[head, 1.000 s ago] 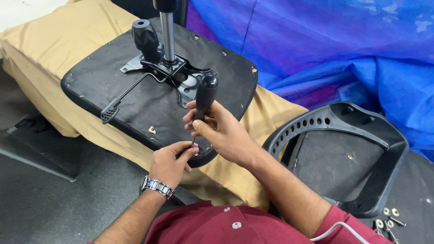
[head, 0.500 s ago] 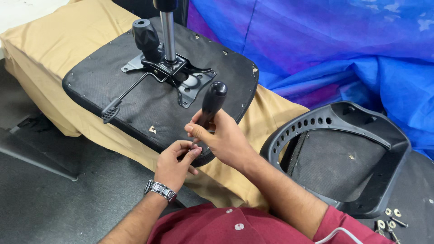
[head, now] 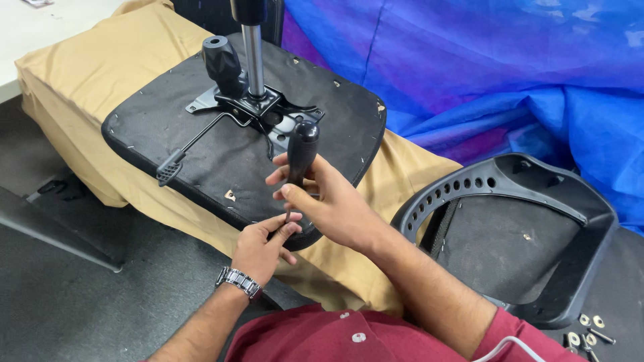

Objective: The person uses a screwdriver to fasten screws into a black plastic chair frame, securing it to a chair seat. They then move to the chair base and tighten a screw on the gas lift mechanism.

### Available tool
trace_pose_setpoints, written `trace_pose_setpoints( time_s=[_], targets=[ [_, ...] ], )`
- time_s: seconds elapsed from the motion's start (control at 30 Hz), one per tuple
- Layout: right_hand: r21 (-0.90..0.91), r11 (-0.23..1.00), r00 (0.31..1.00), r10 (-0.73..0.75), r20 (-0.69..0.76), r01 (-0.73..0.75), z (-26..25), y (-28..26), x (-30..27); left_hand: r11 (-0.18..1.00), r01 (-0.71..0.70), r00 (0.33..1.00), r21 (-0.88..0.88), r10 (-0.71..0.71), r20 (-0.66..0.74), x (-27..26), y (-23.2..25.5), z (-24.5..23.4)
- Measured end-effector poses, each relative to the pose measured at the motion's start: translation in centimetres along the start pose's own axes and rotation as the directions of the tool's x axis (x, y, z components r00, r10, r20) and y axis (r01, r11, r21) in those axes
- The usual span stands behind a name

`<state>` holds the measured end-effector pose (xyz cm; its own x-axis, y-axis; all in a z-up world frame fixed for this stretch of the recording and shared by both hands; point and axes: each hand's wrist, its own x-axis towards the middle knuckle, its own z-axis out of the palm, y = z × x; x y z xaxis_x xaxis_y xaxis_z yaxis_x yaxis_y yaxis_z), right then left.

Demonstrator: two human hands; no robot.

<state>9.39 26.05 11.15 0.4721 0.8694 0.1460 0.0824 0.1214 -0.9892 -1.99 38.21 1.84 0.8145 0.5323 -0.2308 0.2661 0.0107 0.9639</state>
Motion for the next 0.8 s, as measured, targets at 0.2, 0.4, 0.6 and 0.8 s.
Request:
trace_pose_setpoints(
  time_s=[0.2, 0.4, 0.6, 0.8],
  targets=[
    [-0.180, 0.983, 0.994, -0.046, -0.099, 0.028, 0.1, 0.1, 0.7, 0.997, 0.072, 0.996, 0.005, -0.072, -0.043, 0.1, 0.5, -0.1],
    [-0.035, 0.996, 0.997, -0.077, 0.006, 0.077, 0.3, 0.5, 0.7, 0.998, 0.056, 0.998, -0.032, -0.055, 0.021, 0.5, -0.1, -0.8],
    [-0.084, 0.996, 0.997, -0.018, -0.080, 0.011, 0.3, 0.3, 0.8, 0.997, 0.040, 0.999, -0.063, -0.037, 0.037, 1.0, -0.4, -0.9],
    [-0.294, 0.944, 0.985, -0.167, -0.037, 0.149, 0.6, 0.0, 0.8, 0.992, 0.083, 0.995, -0.094, -0.077, 0.067, 0.8, -0.3, -1.1]
  ],
)
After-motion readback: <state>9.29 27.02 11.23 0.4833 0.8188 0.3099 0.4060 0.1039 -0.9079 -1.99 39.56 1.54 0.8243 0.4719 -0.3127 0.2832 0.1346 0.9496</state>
